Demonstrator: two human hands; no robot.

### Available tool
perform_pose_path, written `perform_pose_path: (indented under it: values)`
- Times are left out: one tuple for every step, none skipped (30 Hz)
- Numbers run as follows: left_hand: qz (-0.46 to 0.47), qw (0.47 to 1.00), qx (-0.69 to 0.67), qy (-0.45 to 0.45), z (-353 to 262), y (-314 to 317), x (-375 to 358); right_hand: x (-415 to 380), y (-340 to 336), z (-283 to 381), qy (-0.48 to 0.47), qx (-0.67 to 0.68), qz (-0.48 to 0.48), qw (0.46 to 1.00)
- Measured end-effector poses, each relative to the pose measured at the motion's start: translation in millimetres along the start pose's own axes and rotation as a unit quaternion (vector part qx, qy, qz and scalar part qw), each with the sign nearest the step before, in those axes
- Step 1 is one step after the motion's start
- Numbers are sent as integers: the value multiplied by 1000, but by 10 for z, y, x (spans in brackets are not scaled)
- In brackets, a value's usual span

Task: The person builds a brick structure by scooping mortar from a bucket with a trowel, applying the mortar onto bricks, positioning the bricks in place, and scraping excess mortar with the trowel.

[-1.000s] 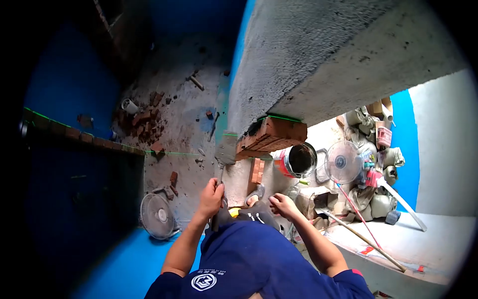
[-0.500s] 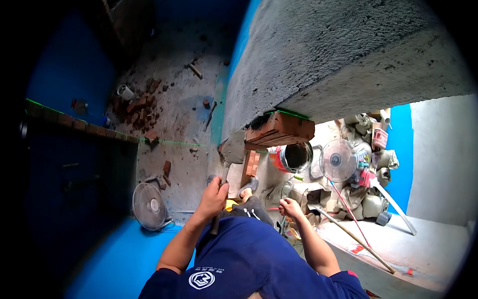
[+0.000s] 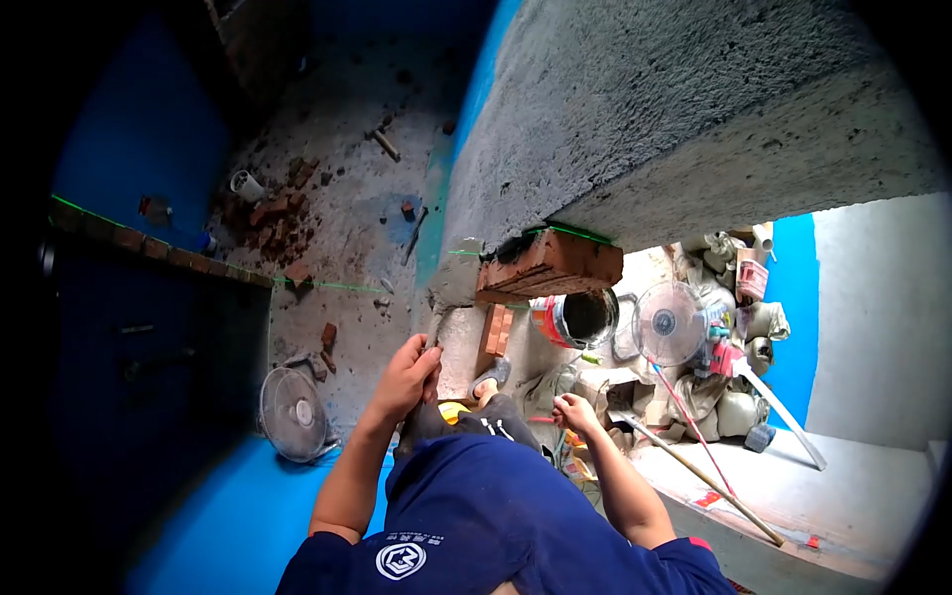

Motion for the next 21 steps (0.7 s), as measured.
perform_pose_path:
  values:
    - [14,1000,-16,-12,-30,31,25,-30,29,17,-1,-5,-9,1000]
    - [27,999,-32,-24,-51,67,43,-63,56,35,-2,-5,-10,1000]
    - [29,999,-31,-23,-63,93,51,-81,59,39,-7,-10,-16,1000]
    - [31,998,-42,-30,-63,119,51,-93,61,48,-11,-15,-22,1000]
    - [33,997,-51,-37,-65,137,48,-97,70,56,-15,-5,-22,1000]
    - [35,997,-51,-38,-70,140,31,-82,55,36,-15,-3,-23,1000]
    - [49,997,-49,-33,-78,145,8,-68,39,17,-17,-1,-24,1000]
    - [63,996,-47,-28,-92,161,-7,-59,18,-4,-19,2,-25,1000]
    - [65,996,-47,-30,-114,181,-24,-73,16,-12,-19,4,-26,999]
    - [70,995,-55,-32,-143,204,-48,-82,17,-16,-21,-4,-26,999]
    - [75,995,-63,-34,-174,224,-72,-81,19,-12,-24,-12,-26,999]
    - [75,995,-62,-34,-201,247,-97,-86,31,7,-24,-11,-27,999]
    - [75,994,-66,-35,-227,276,-122,-93,40,21,-13,-25,-35,999]
    - [74,994,-70,-36,-253,299,-143,-100,51,35,-1,-39,-43,998]
    - [75,994,-70,-36,-278,317,-158,-104,75,51,-2,-38,-43,998]
    - [79,994,-67,-32,-305,337,-165,-104,100,68,-2,-39,-44,998]
    - [83,994,-65,-27,-330,356,-168,-104,119,92,-2,-39,-45,998]
    - [84,994,-64,-27,-349,365,-173,-105,141,123,-3,-39,-46,998]
    - [92,994,-50,-15,-373,377,-180,-111,164,147,-2,-32,-45,998]
    - [100,994,-37,-3,-400,394,-185,-123,184,171,0,-25,-45,999]
    - [104,994,-37,-3,-426,405,-186,-120,178,174,-6,-26,-38,999]
Point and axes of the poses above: each hand's wrist, its own x-axis towards the middle knuckle, its own y-axis out of the palm, z = x × y, the point moved 3 cm from there along x, towards the middle knuckle, and after that the axes turned 7 degrees about z, right-handed, at the moved point
